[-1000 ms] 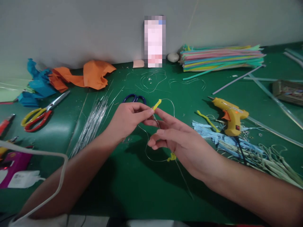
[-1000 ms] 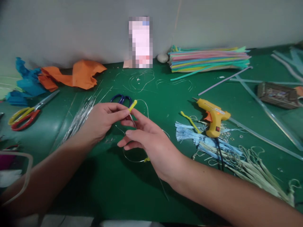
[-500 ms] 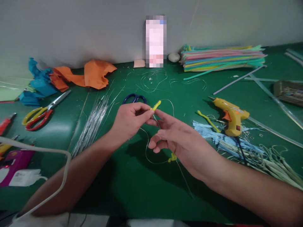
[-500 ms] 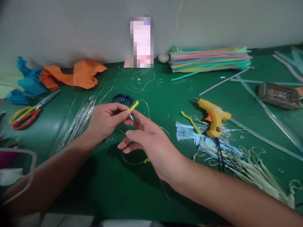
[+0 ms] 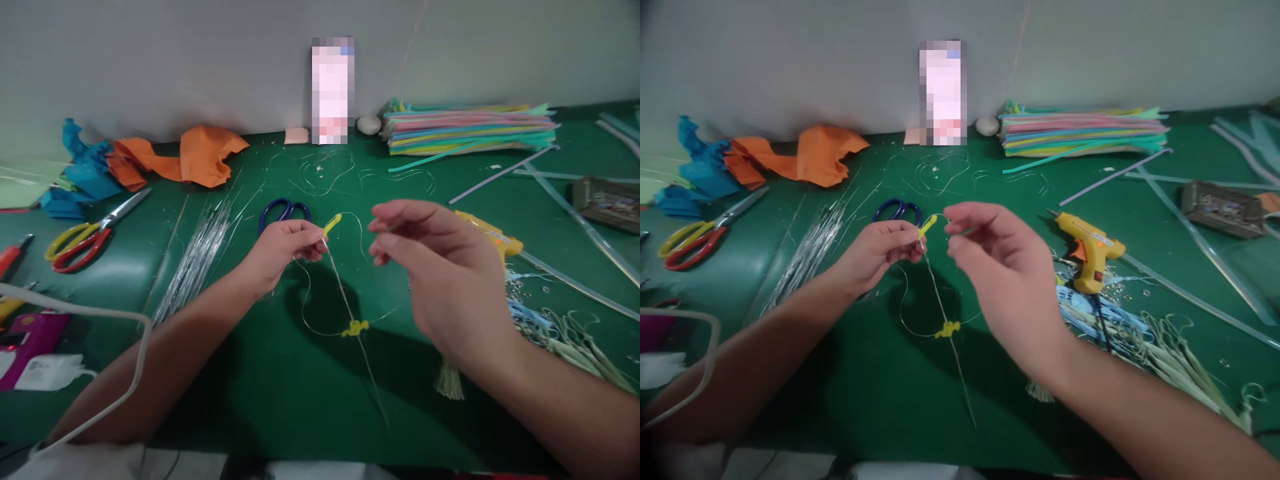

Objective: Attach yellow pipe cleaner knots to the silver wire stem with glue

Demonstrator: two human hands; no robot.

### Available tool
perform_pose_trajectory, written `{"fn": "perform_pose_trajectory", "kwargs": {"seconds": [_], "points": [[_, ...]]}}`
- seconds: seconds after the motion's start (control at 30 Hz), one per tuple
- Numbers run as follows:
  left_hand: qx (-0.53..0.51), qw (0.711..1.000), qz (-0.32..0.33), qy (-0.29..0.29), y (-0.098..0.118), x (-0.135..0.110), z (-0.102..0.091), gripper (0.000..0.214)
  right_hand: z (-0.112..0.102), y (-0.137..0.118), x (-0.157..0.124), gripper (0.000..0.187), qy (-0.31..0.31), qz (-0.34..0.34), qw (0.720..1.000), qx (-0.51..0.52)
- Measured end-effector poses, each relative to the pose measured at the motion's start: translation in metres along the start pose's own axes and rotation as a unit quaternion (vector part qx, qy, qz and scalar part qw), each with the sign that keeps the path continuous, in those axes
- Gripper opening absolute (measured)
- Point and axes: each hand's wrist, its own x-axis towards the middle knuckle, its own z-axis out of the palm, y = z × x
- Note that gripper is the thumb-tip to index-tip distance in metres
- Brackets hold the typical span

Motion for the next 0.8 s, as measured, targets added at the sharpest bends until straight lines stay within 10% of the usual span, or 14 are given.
{"fn": "perform_pose_trajectory", "kwargs": {"seconds": [0.2, 0.8], "points": [[-0.006, 1.0, 0.004, 0.01, -0.011, 0.002, 0.007, 0.017, -0.005, 0.027, 0.027, 0.033, -0.066, -0.002, 0.989, -0.134], [0.041, 0.998, 0.033, 0.03, -0.019, -0.005, 0.025, 0.013, -0.011, 0.027, 0.039, 0.022, -0.109, 0.162, 0.979, 0.053]]}}
